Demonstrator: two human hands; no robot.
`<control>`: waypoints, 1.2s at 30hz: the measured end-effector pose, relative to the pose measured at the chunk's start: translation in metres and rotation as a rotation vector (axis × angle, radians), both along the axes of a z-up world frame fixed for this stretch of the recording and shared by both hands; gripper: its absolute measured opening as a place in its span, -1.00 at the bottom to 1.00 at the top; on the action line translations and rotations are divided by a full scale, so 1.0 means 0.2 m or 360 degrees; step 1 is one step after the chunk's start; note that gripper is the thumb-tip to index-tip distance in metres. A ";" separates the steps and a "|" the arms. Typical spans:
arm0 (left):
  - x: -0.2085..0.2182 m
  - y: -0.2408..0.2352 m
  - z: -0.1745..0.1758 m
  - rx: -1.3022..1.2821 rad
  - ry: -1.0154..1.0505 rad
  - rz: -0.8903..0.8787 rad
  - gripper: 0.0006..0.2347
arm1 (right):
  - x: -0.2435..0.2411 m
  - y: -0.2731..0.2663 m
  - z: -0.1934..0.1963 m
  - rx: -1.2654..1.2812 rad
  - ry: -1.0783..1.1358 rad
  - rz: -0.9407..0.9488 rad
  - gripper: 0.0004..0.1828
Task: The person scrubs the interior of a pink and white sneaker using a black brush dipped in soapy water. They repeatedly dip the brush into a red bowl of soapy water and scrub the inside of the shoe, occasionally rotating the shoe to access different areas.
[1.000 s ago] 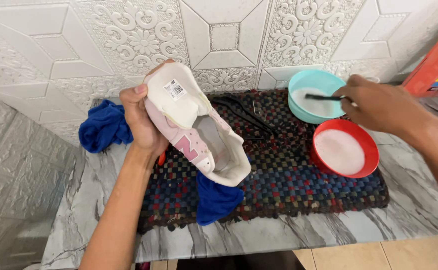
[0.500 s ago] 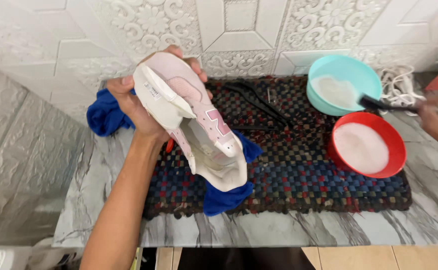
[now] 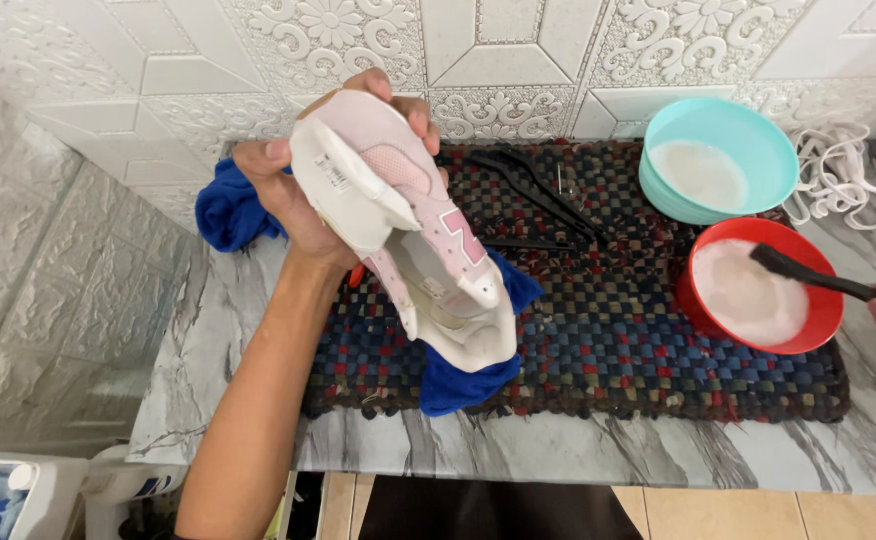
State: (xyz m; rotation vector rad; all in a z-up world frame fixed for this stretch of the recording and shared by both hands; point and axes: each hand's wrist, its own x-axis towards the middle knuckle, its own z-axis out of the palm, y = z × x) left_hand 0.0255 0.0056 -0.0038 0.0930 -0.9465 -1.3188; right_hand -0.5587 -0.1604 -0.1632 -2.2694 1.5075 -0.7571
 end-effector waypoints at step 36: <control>-0.14 0.04 0.05 -0.0128 -0.0428 0.0601 -0.49 | 1.46 0.77 0.81 -0.0452 0.1355 0.1116 -0.44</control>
